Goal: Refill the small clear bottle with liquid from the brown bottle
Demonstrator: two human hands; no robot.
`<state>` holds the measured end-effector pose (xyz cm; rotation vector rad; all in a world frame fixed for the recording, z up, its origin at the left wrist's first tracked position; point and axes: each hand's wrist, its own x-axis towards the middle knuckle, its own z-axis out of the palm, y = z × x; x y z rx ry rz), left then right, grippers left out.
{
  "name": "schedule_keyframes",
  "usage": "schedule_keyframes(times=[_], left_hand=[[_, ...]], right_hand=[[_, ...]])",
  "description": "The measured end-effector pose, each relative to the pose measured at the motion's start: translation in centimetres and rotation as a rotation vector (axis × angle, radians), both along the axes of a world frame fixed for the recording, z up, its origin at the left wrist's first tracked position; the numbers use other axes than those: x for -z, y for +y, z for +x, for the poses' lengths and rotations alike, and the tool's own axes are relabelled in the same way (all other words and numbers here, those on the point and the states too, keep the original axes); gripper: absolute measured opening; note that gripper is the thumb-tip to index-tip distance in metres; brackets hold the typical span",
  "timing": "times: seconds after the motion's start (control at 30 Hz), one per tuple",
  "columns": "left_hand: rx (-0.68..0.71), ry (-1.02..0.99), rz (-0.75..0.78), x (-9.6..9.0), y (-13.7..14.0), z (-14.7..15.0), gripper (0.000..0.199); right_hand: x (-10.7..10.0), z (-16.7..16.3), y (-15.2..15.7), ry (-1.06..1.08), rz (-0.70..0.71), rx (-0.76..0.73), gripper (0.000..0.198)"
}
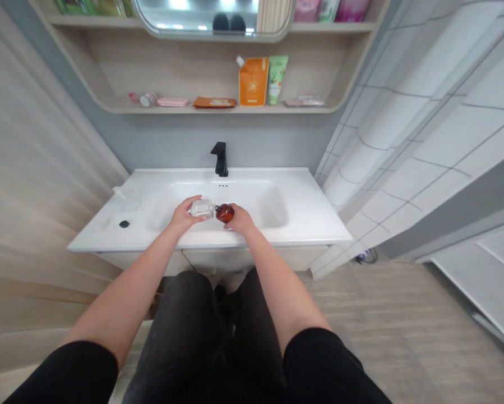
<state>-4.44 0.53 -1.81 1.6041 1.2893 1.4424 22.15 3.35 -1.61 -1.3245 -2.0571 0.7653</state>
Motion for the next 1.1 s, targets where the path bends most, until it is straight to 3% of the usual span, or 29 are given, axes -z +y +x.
schedule_keyframes(times=[0.6,1.1], left_hand=[[0.006,0.009,0.010,-0.16,-0.13,0.03,0.092],[0.022,-0.052,-0.066,-0.22,-0.13,-0.02,0.097]], right_hand=[[-0.17,0.00,-0.01,-0.007,0.003,-0.003,0.079],[0.01,0.06,0.09,-0.019,-0.008,-0.002,0.079]])
